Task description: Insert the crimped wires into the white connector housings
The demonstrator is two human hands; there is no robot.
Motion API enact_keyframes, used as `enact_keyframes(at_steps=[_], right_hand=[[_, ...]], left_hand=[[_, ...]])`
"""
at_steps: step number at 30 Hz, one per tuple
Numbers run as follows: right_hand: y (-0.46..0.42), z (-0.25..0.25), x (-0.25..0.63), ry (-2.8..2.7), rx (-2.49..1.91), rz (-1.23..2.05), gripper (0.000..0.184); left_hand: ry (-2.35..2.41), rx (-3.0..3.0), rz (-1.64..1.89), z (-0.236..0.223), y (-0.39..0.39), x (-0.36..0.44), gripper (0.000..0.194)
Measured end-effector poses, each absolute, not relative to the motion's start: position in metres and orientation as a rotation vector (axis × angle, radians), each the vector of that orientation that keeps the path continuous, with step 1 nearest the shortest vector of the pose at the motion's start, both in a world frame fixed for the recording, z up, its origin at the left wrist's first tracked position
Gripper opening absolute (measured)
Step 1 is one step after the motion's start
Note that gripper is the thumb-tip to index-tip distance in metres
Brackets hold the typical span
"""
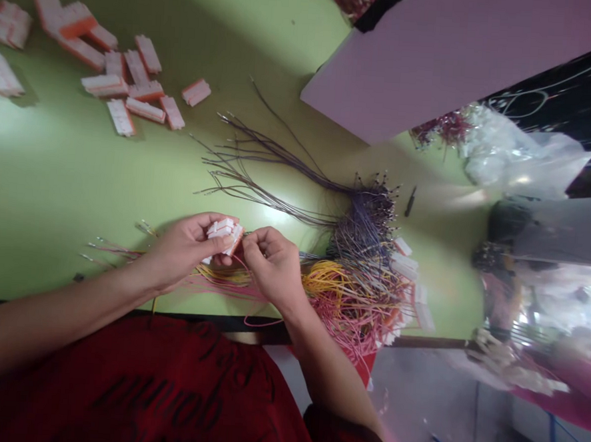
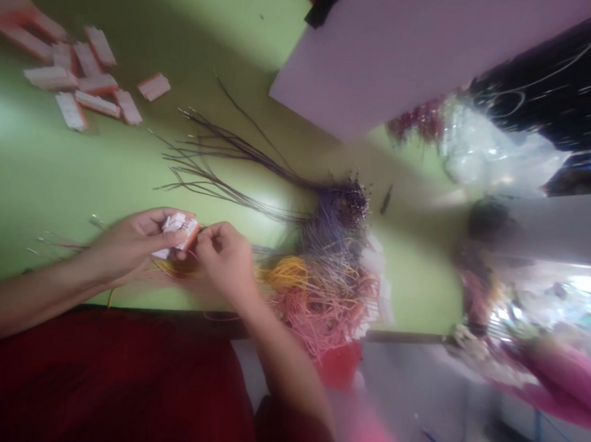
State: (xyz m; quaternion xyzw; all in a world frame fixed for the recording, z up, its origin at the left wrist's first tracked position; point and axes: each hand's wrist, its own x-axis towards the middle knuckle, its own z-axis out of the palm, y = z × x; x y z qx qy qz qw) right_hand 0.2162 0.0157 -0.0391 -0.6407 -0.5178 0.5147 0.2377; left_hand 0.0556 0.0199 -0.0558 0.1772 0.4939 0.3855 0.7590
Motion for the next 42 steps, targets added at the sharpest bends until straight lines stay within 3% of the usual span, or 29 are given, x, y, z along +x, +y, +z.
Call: enact_keyframes(at_steps=[4, 9, 14, 19, 22, 26, 29, 35, 42], right_hand=[[0.044, -0.016, 0.234, -1.662, -1.778, 1.312, 0.018], [0.143, -0.018, 0.262, -1.876, -2.041, 0.309, 0.016], [0.207, -0.057, 0.268, -2.199, -2.213, 0.103, 0.022], [0.198, -0.052, 0.283, -1.939, -2.051, 0.231, 0.015], [0.155, -0.024, 0.279, -1.863, -1.763, 0.441, 0.009], [0.073, 0.003, 0.247, -2.154, -1.245, 0.881, 0.009], [0.029, -0.004, 0.234, -2.086, -1.234, 1.117, 0.013], [0.009, -0.033, 0.247, -1.785, -1.712, 0.960, 0.012], [0.009, -0.027, 0.242, -1.975, -1.656, 0.751, 0.015]], left_hand=[[1.063, 0.328, 0.830, -0.056, 0.021, 0.055, 0.041], [1.033, 0.298, 0.831, -0.060, 0.020, 0.056, 0.037], [1.021, 0.314, 0.838, -0.059, 0.022, 0.055, 0.036], [0.997, 0.380, 0.809, -0.057, 0.023, 0.054, 0.034], [1.010, 0.362, 0.818, -0.059, 0.023, 0.055, 0.038], [1.030, 0.349, 0.815, -0.058, 0.021, 0.057, 0.041], [1.031, 0.389, 0.844, -0.056, 0.021, 0.057, 0.037], [1.037, 0.431, 0.865, -0.058, 0.019, 0.057, 0.040], [1.054, 0.384, 0.826, -0.056, 0.022, 0.055, 0.040]])
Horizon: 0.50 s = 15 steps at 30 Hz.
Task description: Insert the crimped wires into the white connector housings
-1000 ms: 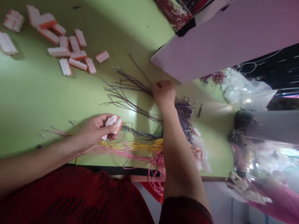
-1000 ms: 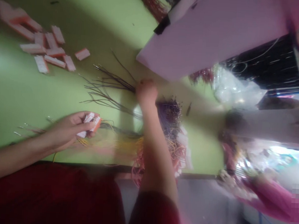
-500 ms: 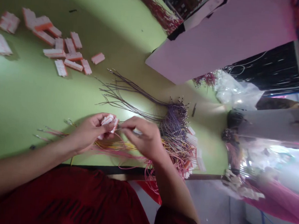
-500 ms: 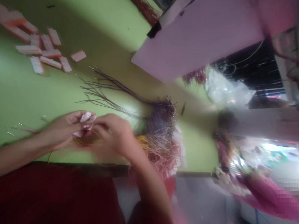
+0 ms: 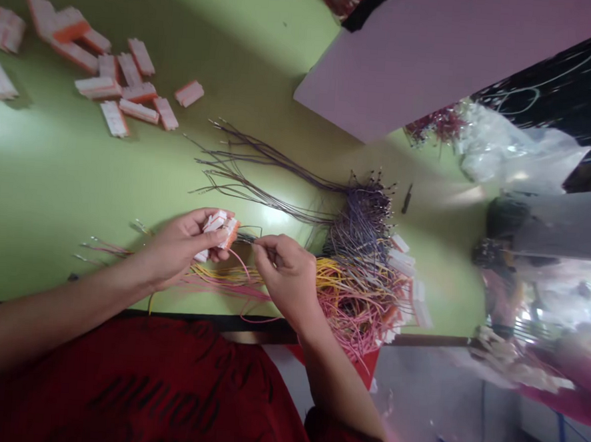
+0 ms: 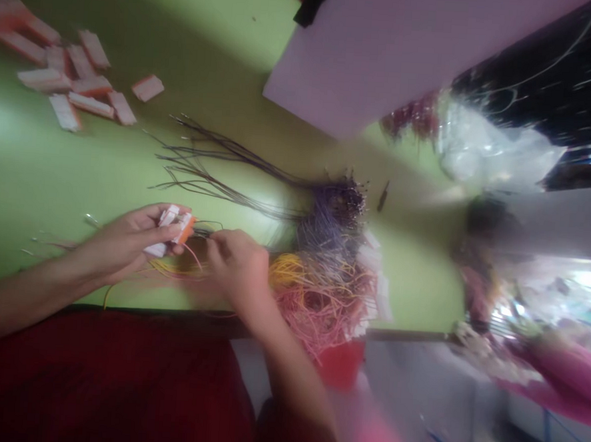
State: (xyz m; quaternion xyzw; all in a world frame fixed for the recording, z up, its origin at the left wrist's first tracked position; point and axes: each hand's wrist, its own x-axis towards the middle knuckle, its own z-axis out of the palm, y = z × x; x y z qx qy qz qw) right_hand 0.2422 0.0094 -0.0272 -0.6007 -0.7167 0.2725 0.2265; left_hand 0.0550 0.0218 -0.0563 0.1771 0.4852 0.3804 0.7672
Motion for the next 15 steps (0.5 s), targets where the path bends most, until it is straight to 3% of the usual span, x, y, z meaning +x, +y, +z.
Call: enact_keyframes(at_steps=[6, 15], right_hand=[[0.014, -0.025, 0.232, -2.220, -1.571, 0.484, 0.016], [0.016, -0.027, 0.226, -2.332, -1.498, 0.343, 0.018]], left_hand=[[1.042, 0.352, 0.835, -0.052, 0.024, 0.055, 0.040], [1.033, 0.375, 0.823, -0.058, 0.024, 0.053, 0.043]])
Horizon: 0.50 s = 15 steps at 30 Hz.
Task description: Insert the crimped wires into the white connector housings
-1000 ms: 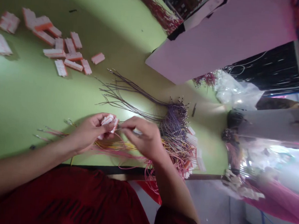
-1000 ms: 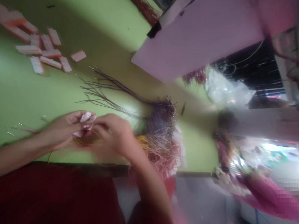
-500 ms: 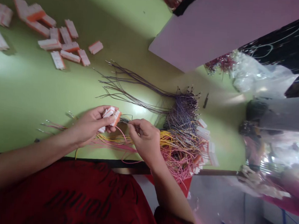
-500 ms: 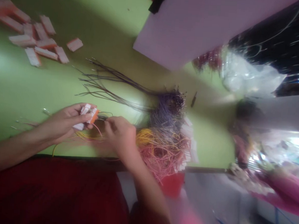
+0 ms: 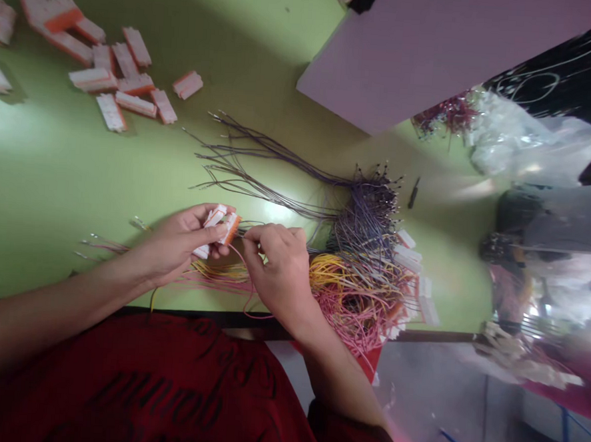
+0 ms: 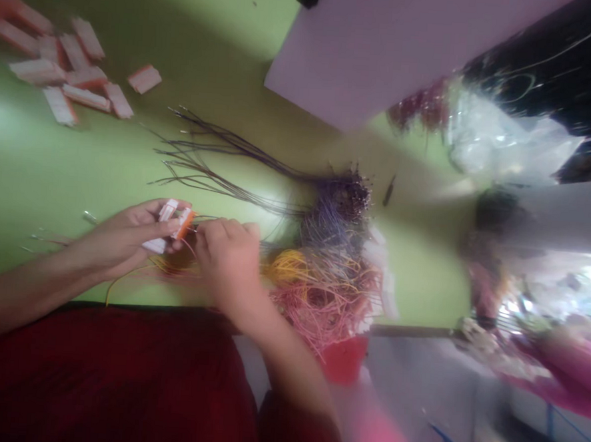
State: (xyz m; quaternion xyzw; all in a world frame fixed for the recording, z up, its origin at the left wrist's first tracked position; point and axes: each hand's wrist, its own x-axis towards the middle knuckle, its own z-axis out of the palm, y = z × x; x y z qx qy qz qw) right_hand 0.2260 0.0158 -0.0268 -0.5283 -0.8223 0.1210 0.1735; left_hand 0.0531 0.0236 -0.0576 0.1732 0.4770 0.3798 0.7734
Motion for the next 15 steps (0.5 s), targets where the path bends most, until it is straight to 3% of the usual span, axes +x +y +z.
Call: enact_keyframes(at_steps=[8, 15], right_hand=[[0.0142, -0.0291, 0.2222, -2.428, -1.498, 0.294, 0.023], [0.0135, -0.0346, 0.2227, -2.354, -1.466, 0.472, 0.017]], left_hand=[[1.050, 0.447, 0.793, -0.0584, 0.0220, 0.0539, 0.040], [1.040, 0.445, 0.812, -0.0574, 0.0209, 0.0547, 0.038]])
